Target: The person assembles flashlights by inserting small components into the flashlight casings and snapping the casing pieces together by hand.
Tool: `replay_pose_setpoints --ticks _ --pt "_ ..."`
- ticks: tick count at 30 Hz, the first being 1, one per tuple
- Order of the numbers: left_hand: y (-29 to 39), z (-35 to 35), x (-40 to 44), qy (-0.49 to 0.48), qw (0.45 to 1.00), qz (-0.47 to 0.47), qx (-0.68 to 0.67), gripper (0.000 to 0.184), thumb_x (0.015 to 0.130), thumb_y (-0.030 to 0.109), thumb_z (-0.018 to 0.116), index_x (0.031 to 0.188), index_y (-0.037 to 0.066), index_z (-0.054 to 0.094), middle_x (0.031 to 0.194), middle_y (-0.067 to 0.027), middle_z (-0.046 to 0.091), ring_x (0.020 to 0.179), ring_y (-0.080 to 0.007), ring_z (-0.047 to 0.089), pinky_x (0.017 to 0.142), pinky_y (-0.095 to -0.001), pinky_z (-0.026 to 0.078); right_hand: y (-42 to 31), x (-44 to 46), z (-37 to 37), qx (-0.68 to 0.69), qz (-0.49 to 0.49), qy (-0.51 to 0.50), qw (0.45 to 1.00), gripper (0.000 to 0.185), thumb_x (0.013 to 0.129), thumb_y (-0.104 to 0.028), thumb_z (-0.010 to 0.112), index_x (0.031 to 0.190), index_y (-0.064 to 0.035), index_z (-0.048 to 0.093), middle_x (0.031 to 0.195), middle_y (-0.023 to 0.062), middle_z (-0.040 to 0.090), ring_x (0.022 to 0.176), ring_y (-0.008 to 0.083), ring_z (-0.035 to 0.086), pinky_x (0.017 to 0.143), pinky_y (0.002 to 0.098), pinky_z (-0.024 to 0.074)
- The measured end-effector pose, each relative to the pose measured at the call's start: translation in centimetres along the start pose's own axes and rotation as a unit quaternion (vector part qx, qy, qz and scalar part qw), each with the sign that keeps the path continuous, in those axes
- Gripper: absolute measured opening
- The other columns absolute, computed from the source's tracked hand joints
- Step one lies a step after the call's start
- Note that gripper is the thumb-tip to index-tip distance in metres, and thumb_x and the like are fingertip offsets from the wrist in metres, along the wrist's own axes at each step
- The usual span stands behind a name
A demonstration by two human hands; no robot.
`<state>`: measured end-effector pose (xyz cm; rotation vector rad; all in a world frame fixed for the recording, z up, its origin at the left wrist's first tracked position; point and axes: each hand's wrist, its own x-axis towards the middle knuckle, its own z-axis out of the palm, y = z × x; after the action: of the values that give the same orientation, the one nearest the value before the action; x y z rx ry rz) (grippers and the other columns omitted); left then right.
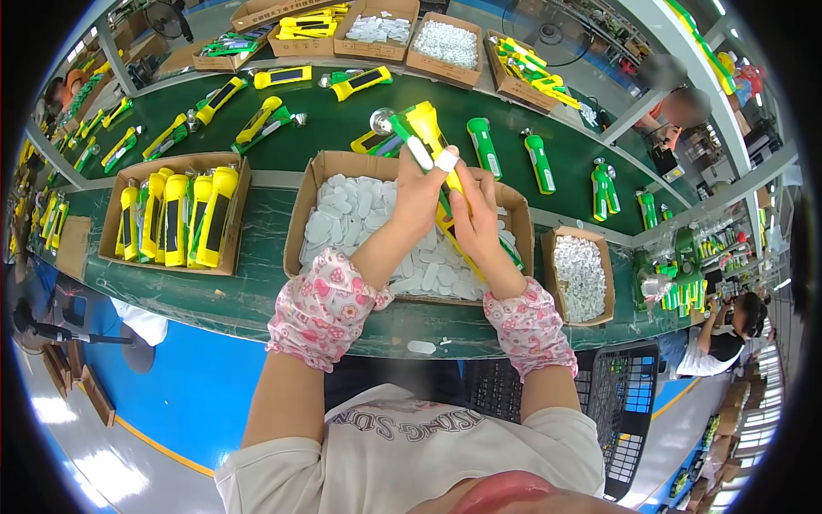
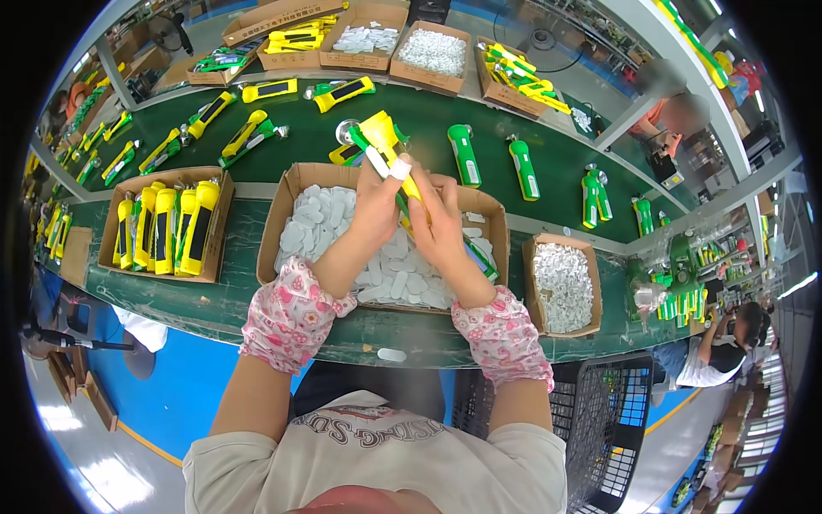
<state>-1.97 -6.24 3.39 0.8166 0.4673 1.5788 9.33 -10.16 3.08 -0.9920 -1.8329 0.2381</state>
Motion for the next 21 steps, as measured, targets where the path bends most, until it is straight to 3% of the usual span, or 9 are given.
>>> replay_pose_setpoints --ticks 4,7,12,13,16,17,20,21 --pt "-0.3 -0.1 0.1 0.009 1.0 -0.016 0.004 0.042 0.088 0.018 0.066 0.117 0.002 0.04 0.104 -0.0076 0.052 0.092 -0.0145 0.055 0.079 -0.03 0.046 0.0 0.1 0.6 -0.071 -0.022 0.005 0.997 0.043 0.093 -0.01 0.05 0.135 -0.0044 0.048 0.11 0.0185 0.046 0.093 0.0306 0.058 0.076 0.0377 0.0494" --pt "-0.6 0.3 -0.1 0.043 0.999 -0.019 -0.021 0.039 0.089 0.017 0.064 0.117 0.002 0.041 0.105 -0.0094 0.054 0.093 -0.0158 0.056 0.077 -0.0298 0.047 0.6 0.2 0.7 -0.05 -0.007 -0.045 0.998 0.047 0.094 -0.013 0.05 0.139 -0.0059 0.043 0.109 0.019 0.046 0.092 0.0329 0.059 0.075 0.0395 0.05" --pt "0.6 -3.0 3.2 0.059 0.995 -0.072 0.033 0.029 0.088 0.01 0.061 0.112 -0.003 0.051 0.095 -0.0107 0.062 0.091 -0.0199 0.063 0.079 -0.0315 0.051 1.3 -0.4 0.0 -0.129 -0.002 -0.157 0.979 0.056 0.094 -0.019 0.053 0.144 -0.0069 0.033 0.11 0.0203 0.048 0.083 0.0332 0.059 0.071 0.0398 0.0499" --pt "1.2 -3.6 3.9 0.067 0.996 -0.057 -0.012 0.031 0.089 0.007 0.059 0.117 -0.003 0.05 0.102 -0.0165 0.063 0.096 -0.0276 0.063 0.087 -0.0412 0.053 1.5 -0.6 0.1 -0.156 -0.005 -0.175 0.972 0.058 0.093 -0.021 0.054 0.145 -0.0069 0.031 0.11 0.0203 0.049 0.081 0.0325 0.06 0.069 0.0398 0.05" --pt "2.1 -3.3 3.6 0.016 0.998 -0.063 -0.005 0.034 0.088 0.006 0.058 0.119 -0.004 0.048 0.105 -0.0183 0.061 0.098 -0.029 0.063 0.09 -0.0434 0.052 0.9 0.0 0.9 0.145 0.125 -0.048 0.98 0.058 0.09 -0.028 0.061 0.138 -0.0047 0.039 0.1 0.0165 0.056 0.07 0.0246 0.06 0.059 0.0367 0.0492" --pt "2.5 -3.0 3.4 -0.02 0.997 -0.051 -0.061 0.036 0.089 0.006 0.058 0.121 -0.003 0.047 0.111 -0.0189 0.06 0.1 -0.0297 0.063 0.092 -0.0435 0.052 0.7 0.7 -0.7 0.377 0.306 -0.141 0.863 0.054 0.085 -0.029 0.068 0.128 -0.0037 0.046 0.086 0.0113 0.061 0.063 0.0171 0.059 0.053 0.0322 0.0473" --pt "2.1 -2.9 3.2 -0.101 0.989 -0.069 -0.078 0.039 0.089 0.01 0.061 0.123 -0.001 0.046 0.115 -0.0191 0.058 0.102 -0.0299 0.063 0.094 -0.0432 0.051 -0.7 1.2 -3.0 0.451 0.354 -0.266 0.775 0.044 0.085 -0.024 0.069 0.119 -0.0037 0.05 0.081 0.0095 0.062 0.062 0.0137 0.059 0.052 0.029 0.0463" --pt "2.6 -2.6 3.1 -0.12 0.987 -0.091 -0.062 0.037 0.09 0.01 0.059 0.122 -0.002 0.045 0.113 -0.0187 0.059 0.103 -0.0277 0.062 0.09 -0.0418 0.052 -0.4 0.9 -3.3 0.394 0.351 -0.253 0.811 0.043 0.083 -0.023 0.07 0.116 -0.0032 0.053 0.084 0.011 0.064 0.063 0.0174 0.062 0.052 0.0287 0.0481"
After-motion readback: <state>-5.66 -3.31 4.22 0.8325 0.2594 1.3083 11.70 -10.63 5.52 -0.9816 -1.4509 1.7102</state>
